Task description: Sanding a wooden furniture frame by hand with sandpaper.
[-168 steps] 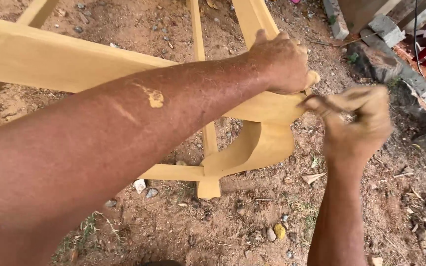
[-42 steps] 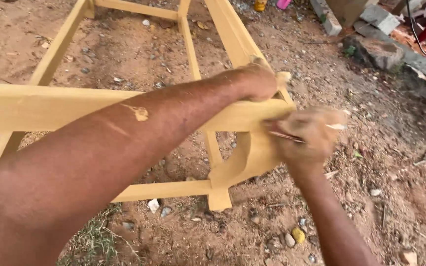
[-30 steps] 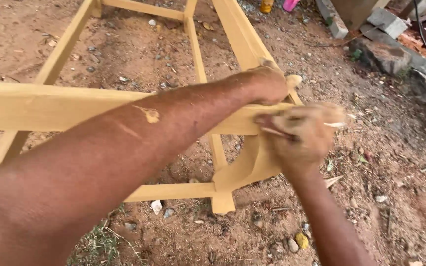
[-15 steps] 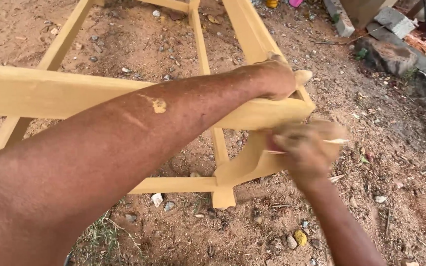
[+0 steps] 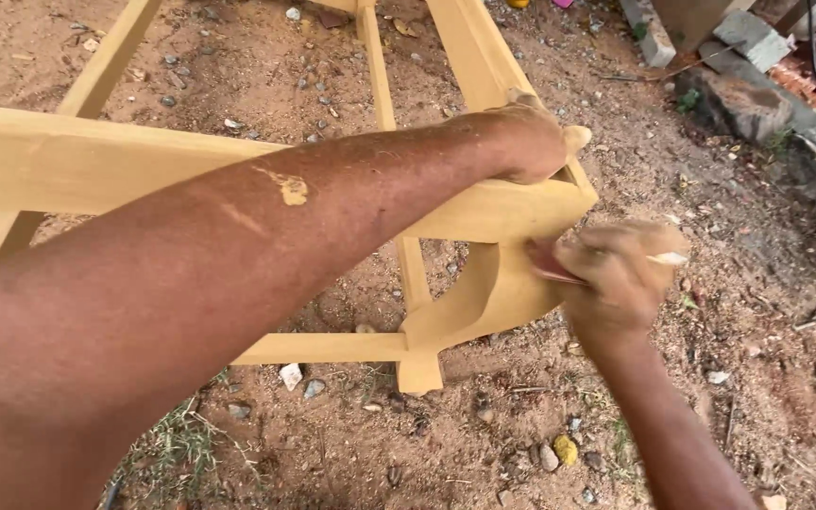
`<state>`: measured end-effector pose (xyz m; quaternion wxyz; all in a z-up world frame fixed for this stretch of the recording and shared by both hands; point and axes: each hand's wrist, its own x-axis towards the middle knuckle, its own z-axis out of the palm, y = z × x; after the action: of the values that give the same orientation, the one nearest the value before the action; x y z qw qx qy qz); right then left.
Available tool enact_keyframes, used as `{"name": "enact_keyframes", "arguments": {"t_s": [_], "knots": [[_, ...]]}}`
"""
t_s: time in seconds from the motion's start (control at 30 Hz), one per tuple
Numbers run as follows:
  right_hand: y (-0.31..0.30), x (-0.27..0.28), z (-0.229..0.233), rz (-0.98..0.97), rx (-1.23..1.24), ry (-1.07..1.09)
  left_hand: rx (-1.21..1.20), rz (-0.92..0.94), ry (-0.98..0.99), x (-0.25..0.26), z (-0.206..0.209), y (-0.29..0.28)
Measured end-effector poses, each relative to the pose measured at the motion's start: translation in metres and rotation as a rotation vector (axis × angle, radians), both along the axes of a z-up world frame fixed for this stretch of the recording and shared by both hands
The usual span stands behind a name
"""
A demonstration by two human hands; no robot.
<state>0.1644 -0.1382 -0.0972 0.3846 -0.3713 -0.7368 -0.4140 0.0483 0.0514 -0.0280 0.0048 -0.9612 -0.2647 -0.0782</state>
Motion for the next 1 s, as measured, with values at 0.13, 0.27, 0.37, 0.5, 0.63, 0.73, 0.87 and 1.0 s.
{"name": "enact_keyframes", "arguments": {"t_s": [0.13,0.27,0.37,0.5,0.63,0.73,0.87,1.0], "knots": [[0.006,-0.044,0.017,0.124,0.011,-0.068,-0.077,0.008,-0.095,-0.008,0.004,-0.003],[0.0,-0.013,0.007,0.035,0.044,-0.064,-0.006,-0.026,-0.088,-0.006,0.005,-0.003],[0.002,-0.023,0.018,0.12,-0.044,-0.052,0.07,-0.057,-0.04,-0.003,0.005,-0.003],[-0.007,-0.075,0.037,0.085,0.018,-0.151,-0.002,-0.044,-0.074,-0.019,0.016,-0.021],[0.007,-0.01,0.009,0.115,-0.074,-0.039,0.029,-0.036,-0.08,-0.008,0.009,-0.01],[0.012,-0.016,0.014,0.055,0.018,-0.031,0.068,-0.028,-0.034,-0.007,0.012,-0.014],[0.011,-0.038,0.018,0.178,0.094,-0.106,-0.006,0.006,-0.006,-0.02,0.022,-0.034],[0.016,0.016,-0.002,0.131,0.012,0.007,-0.058,0.035,-0.029,-0.016,0.021,-0.026]]}}
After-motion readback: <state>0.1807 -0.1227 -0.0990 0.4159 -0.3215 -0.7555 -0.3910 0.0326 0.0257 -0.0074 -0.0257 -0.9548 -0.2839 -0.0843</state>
